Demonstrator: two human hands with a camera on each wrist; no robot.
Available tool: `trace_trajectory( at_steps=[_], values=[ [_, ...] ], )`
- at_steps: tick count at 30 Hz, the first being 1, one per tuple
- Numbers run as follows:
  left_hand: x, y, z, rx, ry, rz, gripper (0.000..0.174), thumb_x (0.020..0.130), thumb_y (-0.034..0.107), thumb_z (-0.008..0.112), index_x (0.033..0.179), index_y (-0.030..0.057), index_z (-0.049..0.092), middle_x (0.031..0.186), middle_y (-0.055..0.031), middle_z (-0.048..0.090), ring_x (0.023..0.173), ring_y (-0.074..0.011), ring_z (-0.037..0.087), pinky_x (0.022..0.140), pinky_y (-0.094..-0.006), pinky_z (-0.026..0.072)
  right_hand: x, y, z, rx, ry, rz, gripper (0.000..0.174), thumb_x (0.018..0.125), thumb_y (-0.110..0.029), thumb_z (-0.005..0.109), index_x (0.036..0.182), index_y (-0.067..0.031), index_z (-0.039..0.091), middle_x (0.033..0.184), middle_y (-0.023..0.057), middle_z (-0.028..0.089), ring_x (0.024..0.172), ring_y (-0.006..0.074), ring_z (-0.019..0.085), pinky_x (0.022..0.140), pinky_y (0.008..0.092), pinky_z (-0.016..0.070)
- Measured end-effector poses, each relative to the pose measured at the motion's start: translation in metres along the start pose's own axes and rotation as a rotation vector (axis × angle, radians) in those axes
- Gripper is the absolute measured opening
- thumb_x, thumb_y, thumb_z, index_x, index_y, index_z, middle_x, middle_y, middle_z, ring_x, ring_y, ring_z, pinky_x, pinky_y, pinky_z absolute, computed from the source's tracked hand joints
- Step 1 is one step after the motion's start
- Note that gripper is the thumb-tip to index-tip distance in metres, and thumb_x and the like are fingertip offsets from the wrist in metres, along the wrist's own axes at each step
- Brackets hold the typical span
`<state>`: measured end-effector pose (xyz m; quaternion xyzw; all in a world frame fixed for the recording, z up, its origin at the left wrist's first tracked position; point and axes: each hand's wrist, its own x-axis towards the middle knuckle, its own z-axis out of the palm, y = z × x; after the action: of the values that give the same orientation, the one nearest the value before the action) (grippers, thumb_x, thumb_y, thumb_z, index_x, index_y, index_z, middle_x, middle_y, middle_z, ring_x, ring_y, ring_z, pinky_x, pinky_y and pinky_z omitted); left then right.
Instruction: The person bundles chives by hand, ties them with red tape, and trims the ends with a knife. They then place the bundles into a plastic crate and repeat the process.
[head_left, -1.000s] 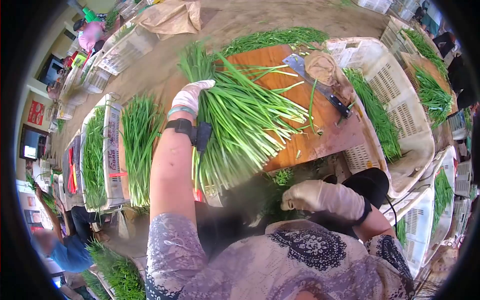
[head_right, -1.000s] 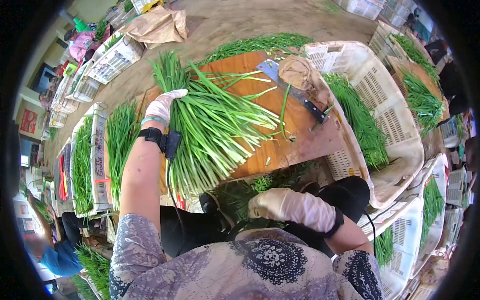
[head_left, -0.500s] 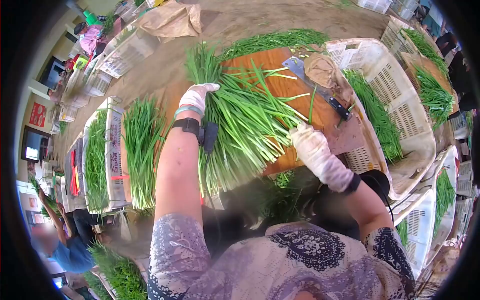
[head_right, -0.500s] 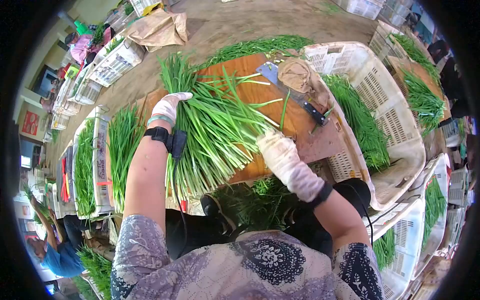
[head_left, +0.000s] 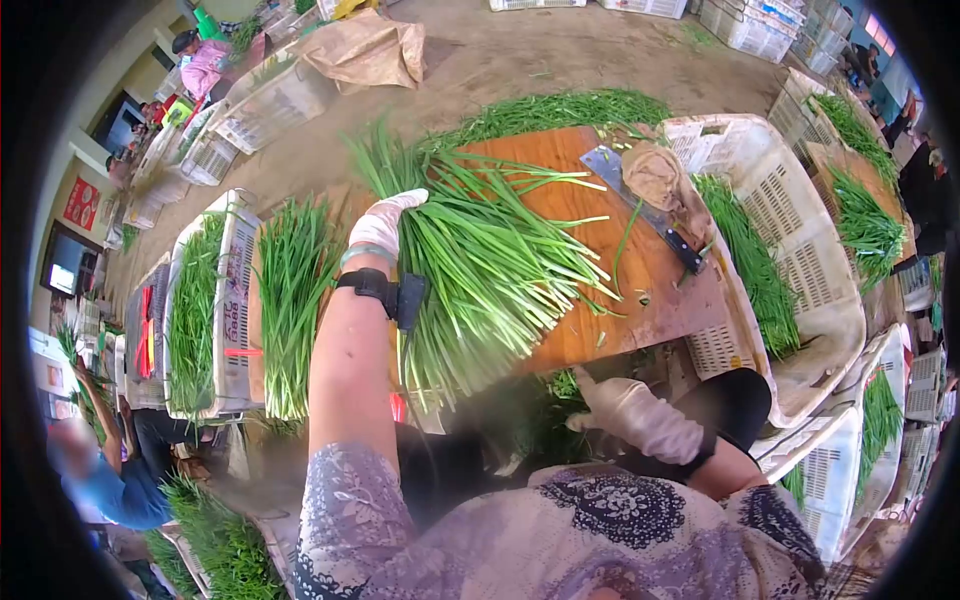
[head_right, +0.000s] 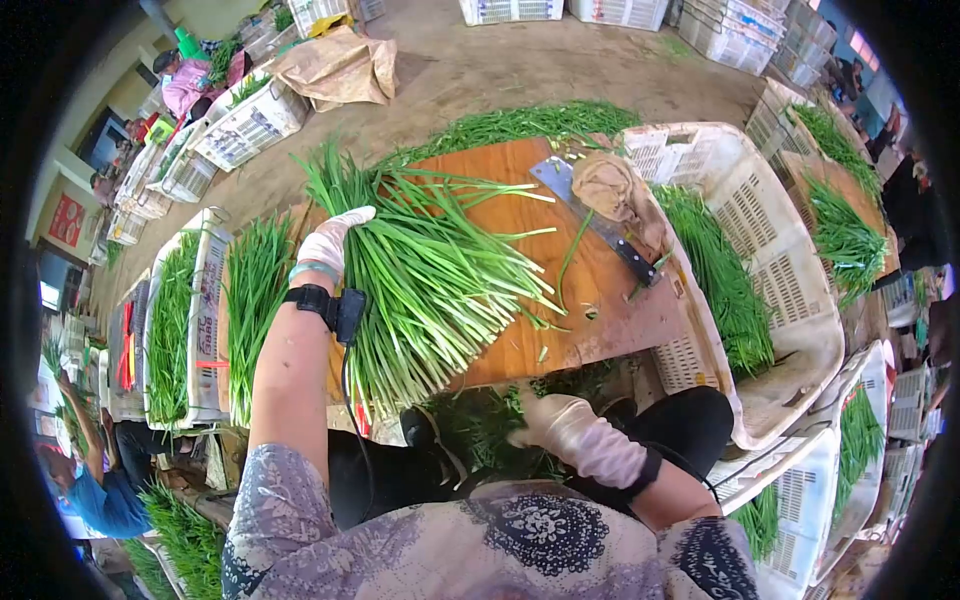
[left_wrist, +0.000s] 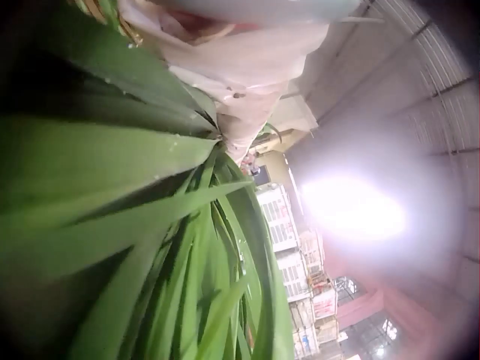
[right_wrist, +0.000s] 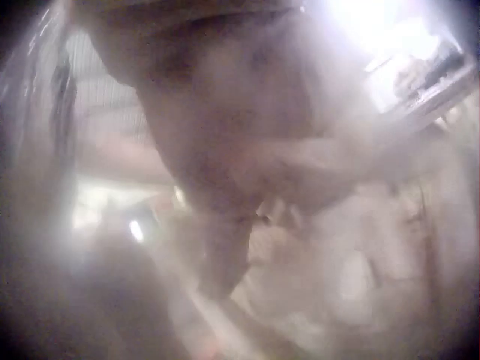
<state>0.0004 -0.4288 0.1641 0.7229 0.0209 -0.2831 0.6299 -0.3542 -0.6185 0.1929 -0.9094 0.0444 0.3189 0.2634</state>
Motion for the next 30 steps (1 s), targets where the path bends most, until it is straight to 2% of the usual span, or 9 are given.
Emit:
trace_trajectory(
  at_steps=[5,6,9,11,15,19,22,26,30],
  values=[
    [-0.017,0.029,-0.007,0.722,0.147,0.044,0.054,0.092,0.037,0.056,0.133,0.0016,0.05,0.131,-0.0079,0.055,0.124,-0.0166,0.045,0.107,-0.0339,0.0321,-0.006,-0.003,-0.086,-0.427,0.656,-0.626,0.015,0.09,-0.019,0.055,0.093,-0.0128,0.067,0.088,0.0091,0.066,0.072,0.0236,0.064,0.059,0.0373,0.0493],
    [-0.052,0.061,-0.004,0.931,0.149,-0.001,0.055,0.095,0.036,0.052,0.137,0.002,0.045,0.135,-0.008,0.052,0.127,-0.0164,0.043,0.108,-0.0358,0.0317,0.024,0.006,-0.104,-0.042,0.879,-0.865,0.018,0.09,-0.014,0.055,0.101,-0.0143,0.068,0.094,0.0094,0.067,0.077,0.0226,0.066,0.065,0.0363,0.0516],
    [-0.09,0.059,-0.024,0.931,0.15,0.002,0.061,0.094,0.034,0.054,0.143,0.0025,0.035,0.139,-0.009,0.048,0.128,-0.0165,0.042,0.107,-0.0377,0.0328,0.133,0.044,-0.165,-0.114,0.851,-0.309,0.044,0.086,-0.016,0.064,0.129,-0.0178,0.055,0.104,0.018,0.066,0.093,0.0323,0.065,0.08,0.0382,0.0514],
    [-0.105,0.04,-0.046,0.74,0.153,0.071,0.068,0.092,0.033,0.059,0.145,0.0026,0.03,0.139,-0.01,0.047,0.126,-0.0167,0.044,0.106,-0.0377,0.0345,0.172,0.051,-0.185,-0.238,0.694,-0.313,0.074,0.089,-0.021,0.063,0.149,-0.03,0.019,0.124,0.0204,0.058,0.113,0.0354,0.057,0.093,0.0399,0.0455],
    [-0.141,-0.01,-0.064,0.341,0.159,0.094,0.085,0.085,0.036,0.07,0.146,-0.0005,0.024,0.133,-0.0117,0.051,0.117,-0.0181,0.05,0.099,-0.0346,0.0397,0.304,0.116,-0.178,0.007,0.628,-0.094,0.075,0.09,-0.059,0.046,0.15,-0.0233,0.018,0.135,0.023,0.049,0.123,0.0377,0.049,0.102,0.0421,0.039],
    [-0.137,-0.082,-0.033,0.088,0.072,0.06,0.079,0.081,0.032,0.076,0.136,-0.0062,0.035,0.117,-0.0114,0.06,0.098,-0.0156,0.058,0.085,-0.0269,0.0449,0.163,0.011,-0.138,0.195,0.465,-0.063,0.099,0.083,-0.071,0.046,0.15,-0.0067,0.014,0.135,0.0293,0.046,0.124,0.0391,0.048,0.101,0.0427,0.0392],
    [-0.133,-0.082,0.007,-0.254,0.023,0.031,0.061,0.082,0.02,0.075,0.129,-0.0031,0.043,0.108,-0.0079,0.065,0.096,-0.0147,0.061,0.083,-0.0272,0.0469,0.131,-0.022,-0.074,0.213,0.513,-0.135,0.116,0.073,-0.047,0.076,0.149,-0.0009,0.002,0.134,0.0303,0.046,0.121,0.0392,0.051,0.102,0.0398,0.0405],
    [-0.082,-0.116,0.042,-0.152,0.1,0.148,0.064,0.075,0.022,0.08,0.126,-0.0019,0.049,0.113,-0.01,0.065,0.096,-0.0207,0.064,0.086,-0.031,0.0484,0.128,-0.035,-0.023,0.783,0.468,-0.259,0.105,0.075,-0.01,0.077,0.151,-0.0059,0.005,0.137,0.0208,0.045,0.117,0.024,0.051,0.1,0.0304,0.0387],
    [-0.07,-0.136,0.034,-0.359,-0.073,0.102,0.053,0.088,0.031,0.064,0.128,-0.0006,0.048,0.124,-0.0085,0.06,0.113,-0.0173,0.055,0.097,-0.0283,0.0397,0.119,0.043,-0.055,0.843,0.574,-0.158,0.105,0.073,-0.016,0.08,0.151,-0.0074,0.01,0.13,0.023,0.053,0.115,0.0219,0.053,0.095,0.029,0.0425]
  ],
)
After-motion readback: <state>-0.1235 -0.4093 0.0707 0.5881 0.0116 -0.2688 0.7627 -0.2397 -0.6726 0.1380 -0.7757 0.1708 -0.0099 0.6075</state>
